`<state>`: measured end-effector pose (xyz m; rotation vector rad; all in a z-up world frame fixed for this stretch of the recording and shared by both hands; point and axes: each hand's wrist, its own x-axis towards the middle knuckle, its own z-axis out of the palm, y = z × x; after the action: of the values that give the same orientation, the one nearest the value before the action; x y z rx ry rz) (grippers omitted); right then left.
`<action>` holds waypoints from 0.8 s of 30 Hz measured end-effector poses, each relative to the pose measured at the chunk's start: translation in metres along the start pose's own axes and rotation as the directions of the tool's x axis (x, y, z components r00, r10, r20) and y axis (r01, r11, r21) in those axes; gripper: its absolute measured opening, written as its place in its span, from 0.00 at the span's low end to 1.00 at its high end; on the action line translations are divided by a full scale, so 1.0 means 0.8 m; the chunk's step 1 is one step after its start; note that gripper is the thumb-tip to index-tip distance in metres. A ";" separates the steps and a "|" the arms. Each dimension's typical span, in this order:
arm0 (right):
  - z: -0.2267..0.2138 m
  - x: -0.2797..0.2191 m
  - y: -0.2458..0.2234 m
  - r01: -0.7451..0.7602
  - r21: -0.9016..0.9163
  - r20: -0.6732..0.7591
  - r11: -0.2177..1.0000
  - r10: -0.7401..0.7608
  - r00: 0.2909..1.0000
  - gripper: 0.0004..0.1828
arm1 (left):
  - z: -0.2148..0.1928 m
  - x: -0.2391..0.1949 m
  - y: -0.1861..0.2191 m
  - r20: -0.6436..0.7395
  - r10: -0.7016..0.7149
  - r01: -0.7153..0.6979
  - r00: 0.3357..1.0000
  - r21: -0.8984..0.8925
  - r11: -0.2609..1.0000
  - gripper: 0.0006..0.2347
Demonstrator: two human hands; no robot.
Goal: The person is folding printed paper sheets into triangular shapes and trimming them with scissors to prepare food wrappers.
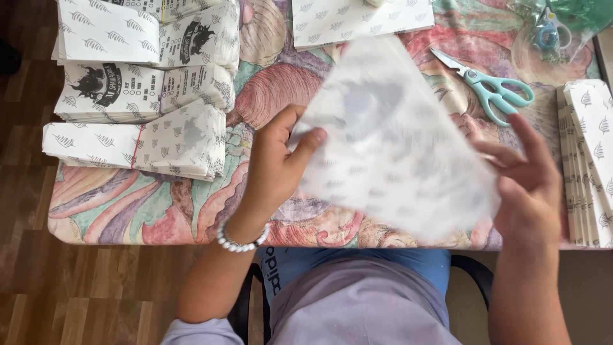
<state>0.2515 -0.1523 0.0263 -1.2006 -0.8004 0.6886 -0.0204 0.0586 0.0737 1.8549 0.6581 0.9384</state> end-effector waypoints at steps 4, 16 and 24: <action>0.003 0.001 -0.030 0.200 -0.211 0.190 0.957 -0.161 0.969 0.50 | -0.014 0.014 0.028 0.240 -0.026 0.012 0.970 0.059 0.998 0.08; 0.041 0.031 0.019 -0.073 -0.303 -0.092 0.950 0.047 0.995 0.19 | 0.029 0.057 -0.009 0.372 -0.134 0.027 0.918 0.281 0.959 0.21; -0.008 0.024 0.074 -0.108 -0.256 -0.143 0.961 0.073 0.987 0.22 | 0.068 0.061 -0.051 0.383 -0.019 -0.148 0.924 0.402 0.904 0.31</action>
<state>0.2649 -0.1270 -0.0291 -1.5164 -0.7448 0.5818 0.0499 0.0859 0.0372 2.3800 0.5902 0.4672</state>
